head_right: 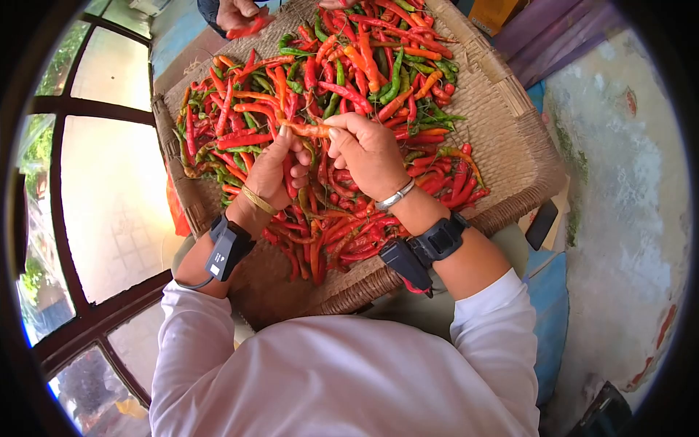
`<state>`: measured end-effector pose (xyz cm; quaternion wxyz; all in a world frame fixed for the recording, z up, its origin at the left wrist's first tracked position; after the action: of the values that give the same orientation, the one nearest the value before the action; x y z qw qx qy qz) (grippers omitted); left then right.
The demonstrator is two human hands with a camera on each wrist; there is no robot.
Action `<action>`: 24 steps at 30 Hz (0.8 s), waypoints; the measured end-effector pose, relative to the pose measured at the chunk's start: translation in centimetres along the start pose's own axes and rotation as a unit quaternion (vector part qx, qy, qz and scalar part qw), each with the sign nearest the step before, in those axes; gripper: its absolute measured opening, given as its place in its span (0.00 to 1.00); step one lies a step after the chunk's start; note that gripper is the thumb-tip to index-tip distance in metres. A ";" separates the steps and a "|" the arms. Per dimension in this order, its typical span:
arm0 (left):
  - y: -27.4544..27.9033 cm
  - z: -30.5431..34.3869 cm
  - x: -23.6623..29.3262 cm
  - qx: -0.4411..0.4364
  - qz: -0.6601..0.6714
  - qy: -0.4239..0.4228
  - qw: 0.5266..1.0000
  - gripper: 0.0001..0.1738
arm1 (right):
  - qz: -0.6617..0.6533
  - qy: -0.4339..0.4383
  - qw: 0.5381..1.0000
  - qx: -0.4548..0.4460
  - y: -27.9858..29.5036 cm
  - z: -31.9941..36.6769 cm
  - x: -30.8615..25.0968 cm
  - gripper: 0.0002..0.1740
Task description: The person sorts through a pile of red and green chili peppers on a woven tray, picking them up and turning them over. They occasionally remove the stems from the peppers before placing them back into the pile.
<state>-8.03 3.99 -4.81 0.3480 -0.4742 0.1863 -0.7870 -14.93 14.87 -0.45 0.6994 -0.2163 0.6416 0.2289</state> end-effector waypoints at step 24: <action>-3.5 2.4 6.5 -0.009 -0.690 -0.378 0.617 0.07 | -0.210 -0.088 0.972 -0.064 0.1 -0.2 0.3 0.17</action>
<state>-9.21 1.79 2.52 -0.2623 -0.7219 -0.3372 -0.5444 -15.15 14.82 -0.80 0.7701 -0.3699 0.5016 0.1359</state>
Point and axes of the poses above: each hand's wrist, its own z-axis away from the middle knuckle, its own y-axis out of the back of the hand, x = y × z, the point moved 8 cm from there along -z, towards the middle knuckle
